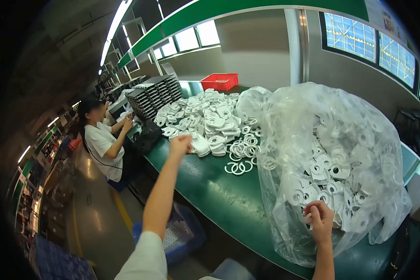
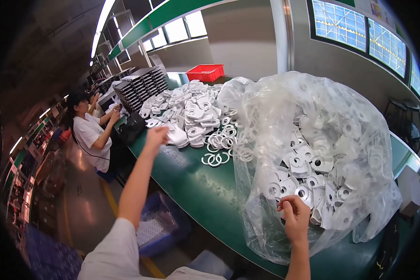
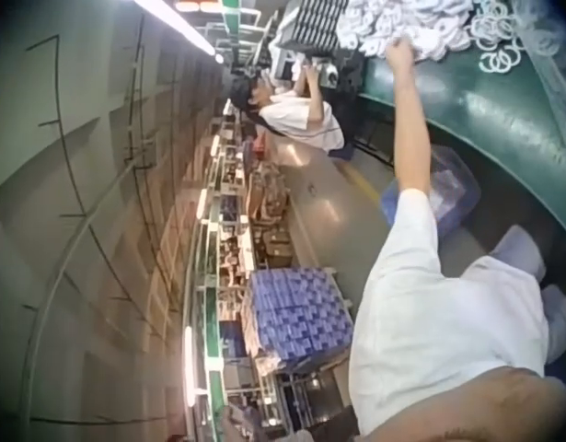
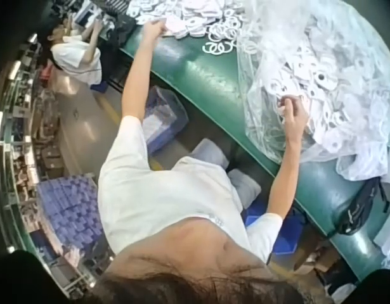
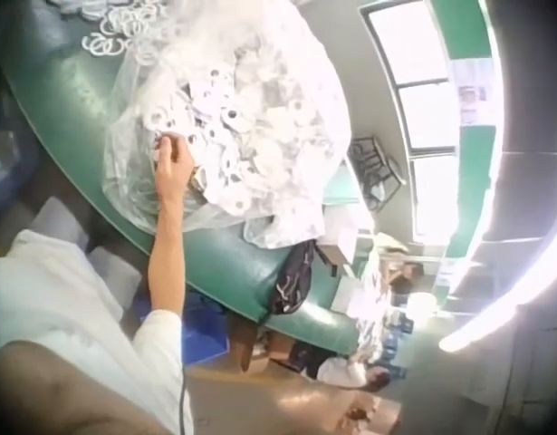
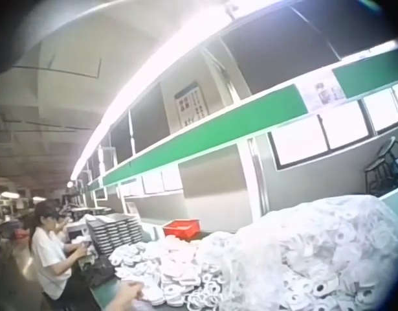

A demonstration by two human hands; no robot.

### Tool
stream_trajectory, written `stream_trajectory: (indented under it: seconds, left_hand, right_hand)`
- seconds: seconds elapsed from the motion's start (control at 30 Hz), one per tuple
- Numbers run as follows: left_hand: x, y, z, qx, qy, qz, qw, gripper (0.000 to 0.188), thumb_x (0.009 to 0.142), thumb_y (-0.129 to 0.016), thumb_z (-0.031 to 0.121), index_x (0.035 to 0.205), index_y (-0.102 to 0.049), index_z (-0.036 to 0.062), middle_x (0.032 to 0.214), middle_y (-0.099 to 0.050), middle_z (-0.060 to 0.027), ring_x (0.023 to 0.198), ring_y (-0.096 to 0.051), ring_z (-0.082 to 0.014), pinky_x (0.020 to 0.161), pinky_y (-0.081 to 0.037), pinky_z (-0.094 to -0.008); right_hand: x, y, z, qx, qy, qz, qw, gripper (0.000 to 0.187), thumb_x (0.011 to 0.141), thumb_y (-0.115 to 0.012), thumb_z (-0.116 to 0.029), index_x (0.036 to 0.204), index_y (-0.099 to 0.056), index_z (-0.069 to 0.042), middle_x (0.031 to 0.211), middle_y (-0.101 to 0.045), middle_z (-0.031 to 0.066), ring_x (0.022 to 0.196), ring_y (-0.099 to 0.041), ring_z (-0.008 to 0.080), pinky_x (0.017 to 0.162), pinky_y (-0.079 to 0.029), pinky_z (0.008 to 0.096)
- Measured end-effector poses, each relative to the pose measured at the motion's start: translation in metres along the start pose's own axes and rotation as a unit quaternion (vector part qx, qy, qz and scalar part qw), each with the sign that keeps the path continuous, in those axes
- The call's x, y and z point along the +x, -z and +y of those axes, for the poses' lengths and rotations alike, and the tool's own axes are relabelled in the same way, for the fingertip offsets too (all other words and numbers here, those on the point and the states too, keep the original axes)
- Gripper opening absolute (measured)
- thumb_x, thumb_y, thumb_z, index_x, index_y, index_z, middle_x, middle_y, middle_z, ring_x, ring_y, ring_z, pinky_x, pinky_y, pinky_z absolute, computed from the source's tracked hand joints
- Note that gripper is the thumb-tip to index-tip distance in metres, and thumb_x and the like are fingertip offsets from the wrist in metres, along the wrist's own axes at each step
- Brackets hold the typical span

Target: The worker is sorting and stacking small white circular plastic parts from a large bag on a green workbench.

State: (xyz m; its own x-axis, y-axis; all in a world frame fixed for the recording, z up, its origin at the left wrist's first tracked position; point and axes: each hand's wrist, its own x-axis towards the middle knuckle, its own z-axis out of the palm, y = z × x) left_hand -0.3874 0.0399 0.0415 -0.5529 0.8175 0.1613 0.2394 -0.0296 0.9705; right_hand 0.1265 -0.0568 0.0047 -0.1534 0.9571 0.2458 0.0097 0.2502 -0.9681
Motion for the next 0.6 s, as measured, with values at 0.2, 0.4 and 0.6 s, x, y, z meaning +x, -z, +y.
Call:
stream_trajectory:
  seconds: [0.2, 0.4, 0.6]
  left_hand:
    - [0.058, -0.034, 0.036, -0.066, -0.075, 0.076, 0.992, 0.049, 0.085, -0.058, 0.005, 0.129, -0.04, -0.0046, 0.101, -0.06, -0.016, 0.073, -0.063, -0.0215, 0.065, -0.056, -0.0316]
    - [-0.107, -0.147, 0.037, -0.065, -0.159, -0.252, 0.952, 0.018, 0.086, -0.056, 0.005, 0.101, -0.063, -0.0021, 0.083, -0.064, -0.0051, 0.067, -0.061, -0.0098, 0.055, -0.047, -0.0212]
    - [-0.215, -0.263, 0.068, -0.096, -0.202, -0.34, 0.914, 0.017, 0.086, -0.054, -0.001, 0.1, -0.063, -0.0006, 0.083, -0.064, -0.0036, 0.065, -0.058, -0.0073, 0.054, -0.044, -0.0193]
  right_hand:
    - [-0.007, 0.011, -0.003, -0.122, 0.047, 0.019, 0.991, 0.01, 0.086, -0.052, -0.005, 0.083, -0.059, 0.003, 0.077, -0.062, 0.0075, 0.067, -0.059, 0.0108, 0.054, -0.043, 0.0201]
    - [-0.05, -0.001, -0.077, 0.065, 0.225, 0.092, 0.968, 0.008, 0.078, -0.053, 0.0, 0.078, -0.061, 0.0, 0.069, -0.062, 0.007, 0.059, -0.057, 0.0145, 0.054, -0.045, 0.0251]
    - [-0.109, 0.006, -0.176, 0.199, 0.476, 0.073, 0.854, 0.023, 0.076, -0.056, -0.007, 0.094, -0.061, -0.02, 0.056, -0.047, -0.0003, 0.041, -0.045, 0.0125, 0.038, -0.036, 0.0244]
